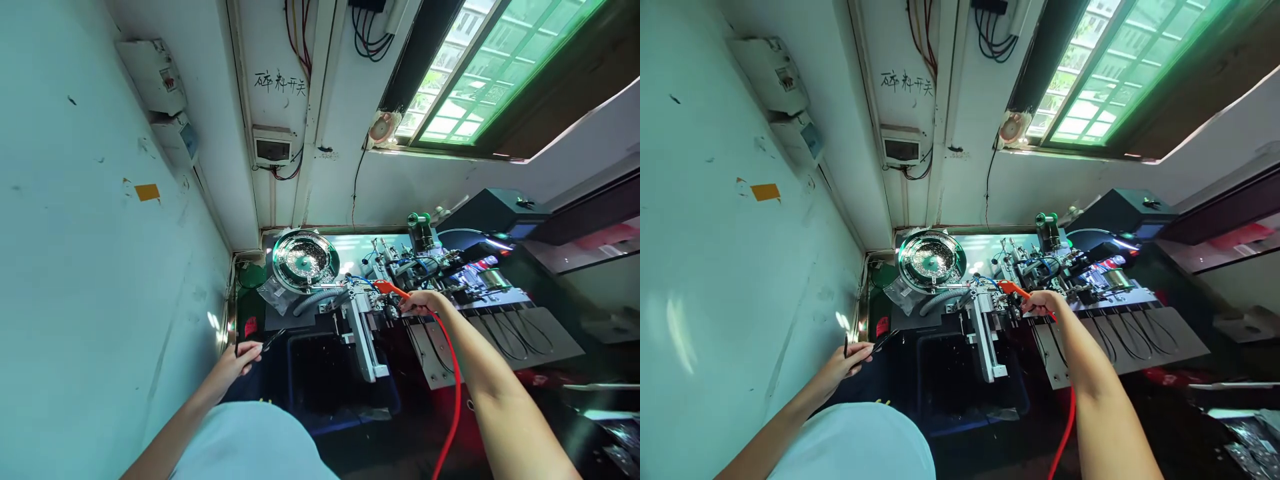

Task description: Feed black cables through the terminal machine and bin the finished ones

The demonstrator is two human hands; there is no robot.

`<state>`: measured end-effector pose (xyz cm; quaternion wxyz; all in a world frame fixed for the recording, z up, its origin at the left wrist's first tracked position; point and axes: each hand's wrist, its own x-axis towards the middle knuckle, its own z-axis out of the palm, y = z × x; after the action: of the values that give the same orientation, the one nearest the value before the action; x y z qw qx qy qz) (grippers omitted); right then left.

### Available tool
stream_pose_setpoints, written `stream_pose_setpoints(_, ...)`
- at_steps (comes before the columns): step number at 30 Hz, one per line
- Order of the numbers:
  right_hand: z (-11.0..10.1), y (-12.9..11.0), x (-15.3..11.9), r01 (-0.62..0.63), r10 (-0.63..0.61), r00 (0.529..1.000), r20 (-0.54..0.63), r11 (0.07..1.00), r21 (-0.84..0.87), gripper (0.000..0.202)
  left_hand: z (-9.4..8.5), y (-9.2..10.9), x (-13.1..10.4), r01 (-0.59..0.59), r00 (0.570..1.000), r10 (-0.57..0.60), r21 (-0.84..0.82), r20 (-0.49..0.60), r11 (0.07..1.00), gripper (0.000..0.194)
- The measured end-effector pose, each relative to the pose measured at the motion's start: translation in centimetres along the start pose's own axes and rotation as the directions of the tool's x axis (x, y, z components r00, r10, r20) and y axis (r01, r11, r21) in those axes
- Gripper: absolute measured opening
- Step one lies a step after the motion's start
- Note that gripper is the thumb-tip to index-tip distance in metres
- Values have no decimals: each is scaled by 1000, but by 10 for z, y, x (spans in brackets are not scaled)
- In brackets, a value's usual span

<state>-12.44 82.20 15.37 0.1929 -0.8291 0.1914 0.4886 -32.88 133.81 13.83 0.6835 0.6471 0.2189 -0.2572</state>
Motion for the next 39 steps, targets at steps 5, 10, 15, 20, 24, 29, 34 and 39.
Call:
stream_pose_setpoints(5,5,-5,-3,-116,116,993,25,993,20,14,-8,50,66,-111,979,100,51,177,993,48)
stream_pose_setpoints(10,8,-23,-8,-228,230,973,0,966,126,15,-11,115,161,-128,913,77,102,400,986,45)
stream_pose_setpoints(15,8,-50,-33,-299,347,930,-122,906,299,11,-19,178,218,-113,787,-24,182,617,977,41)
stream_pose_setpoints(20,57,-91,-89,-241,427,802,-417,871,427,16,-23,207,239,-14,635,-192,260,749,966,47)
stream_pose_setpoints(24,155,-176,-100,-90,357,735,-577,894,439,28,0,196,238,61,494,-222,221,840,973,51)
stream_pose_setpoints(29,243,-293,-50,339,68,536,-841,896,288,19,34,166,237,40,632,-137,144,763,989,55)
stream_pose_setpoints(34,254,-323,-31,451,-92,484,-870,878,158,32,33,161,248,-41,688,-100,177,719,983,60)
stream_pose_setpoints(39,246,-314,-45,407,-134,380,-915,913,35,30,31,161,242,-182,742,29,160,669,970,48)
